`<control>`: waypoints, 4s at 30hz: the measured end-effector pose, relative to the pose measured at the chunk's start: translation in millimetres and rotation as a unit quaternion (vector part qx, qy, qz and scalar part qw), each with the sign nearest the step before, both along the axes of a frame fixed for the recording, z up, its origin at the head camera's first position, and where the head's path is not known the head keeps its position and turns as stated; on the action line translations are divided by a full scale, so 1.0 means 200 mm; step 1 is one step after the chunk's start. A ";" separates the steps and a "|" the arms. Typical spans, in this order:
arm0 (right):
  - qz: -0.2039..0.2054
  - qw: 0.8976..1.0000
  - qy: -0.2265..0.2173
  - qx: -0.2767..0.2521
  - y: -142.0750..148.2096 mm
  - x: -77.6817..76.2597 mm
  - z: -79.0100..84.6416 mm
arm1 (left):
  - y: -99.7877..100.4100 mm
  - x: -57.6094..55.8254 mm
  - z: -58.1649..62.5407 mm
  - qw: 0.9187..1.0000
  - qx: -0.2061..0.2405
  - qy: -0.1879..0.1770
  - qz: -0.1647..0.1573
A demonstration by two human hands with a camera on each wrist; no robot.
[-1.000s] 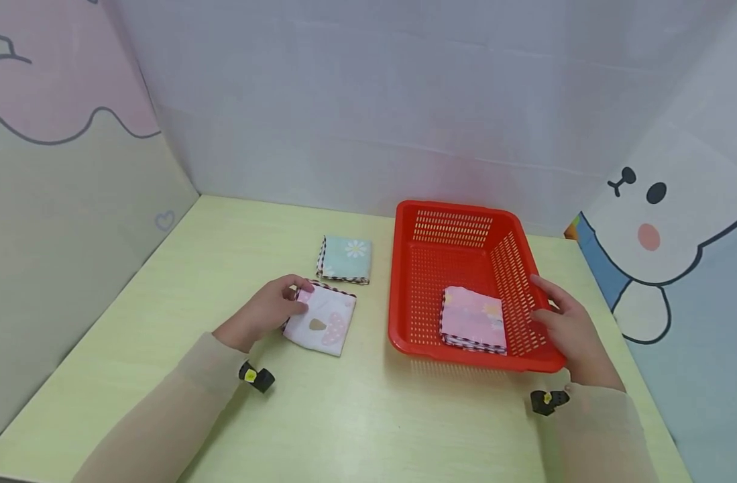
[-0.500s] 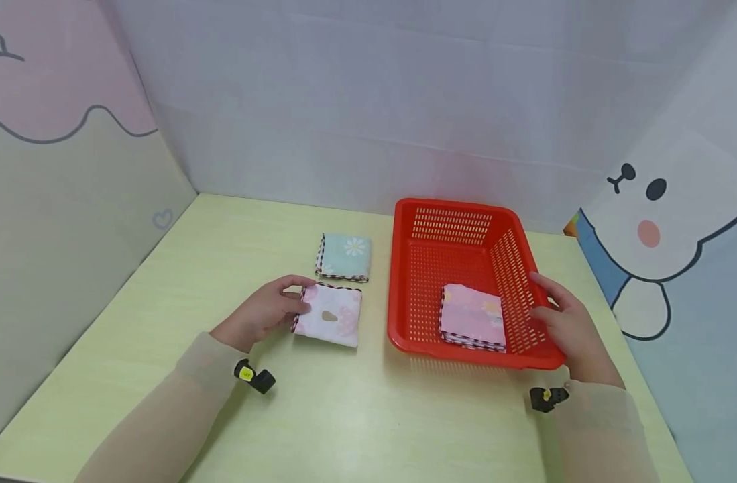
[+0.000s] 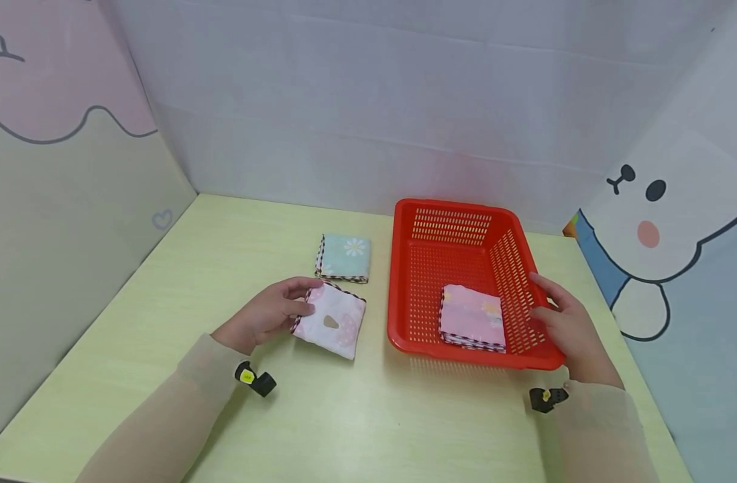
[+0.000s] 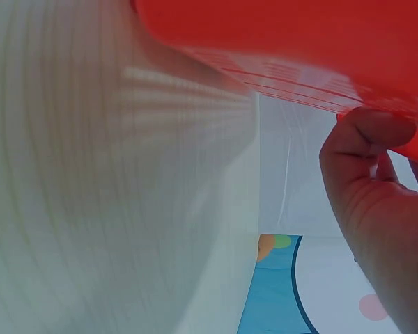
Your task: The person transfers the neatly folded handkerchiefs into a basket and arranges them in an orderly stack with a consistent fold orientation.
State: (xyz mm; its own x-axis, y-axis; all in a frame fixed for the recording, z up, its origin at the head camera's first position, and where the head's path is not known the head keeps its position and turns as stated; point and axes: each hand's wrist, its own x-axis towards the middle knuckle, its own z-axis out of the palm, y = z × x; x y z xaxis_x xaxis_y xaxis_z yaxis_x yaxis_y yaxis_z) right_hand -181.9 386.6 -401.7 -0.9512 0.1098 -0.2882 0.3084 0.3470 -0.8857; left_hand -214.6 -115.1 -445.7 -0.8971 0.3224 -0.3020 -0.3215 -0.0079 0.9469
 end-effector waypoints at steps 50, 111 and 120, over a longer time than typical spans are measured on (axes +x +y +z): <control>-0.010 1.000 -0.004 -0.003 0.00 0.03 0.01 | 0.08 0.05 0.04 0.994 0.087 0.038 -0.047; -0.013 1.000 -0.006 -0.009 -0.01 0.00 0.01 | 0.58 -0.19 0.38 0.954 0.283 0.084 -0.055; -0.015 1.000 0.002 -0.005 -0.01 0.00 0.01 | 0.68 -0.20 0.44 0.955 0.277 0.084 -0.069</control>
State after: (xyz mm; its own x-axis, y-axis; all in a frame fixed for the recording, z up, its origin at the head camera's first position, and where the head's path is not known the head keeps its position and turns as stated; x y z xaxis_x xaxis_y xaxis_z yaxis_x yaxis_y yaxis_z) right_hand -181.7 384.5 -400.1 -0.9485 0.1352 -0.2865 0.3157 0.3285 -0.8902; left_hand -254.6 21.6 -356.7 -0.8556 0.5093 0.0927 -0.2002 -0.4907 0.8480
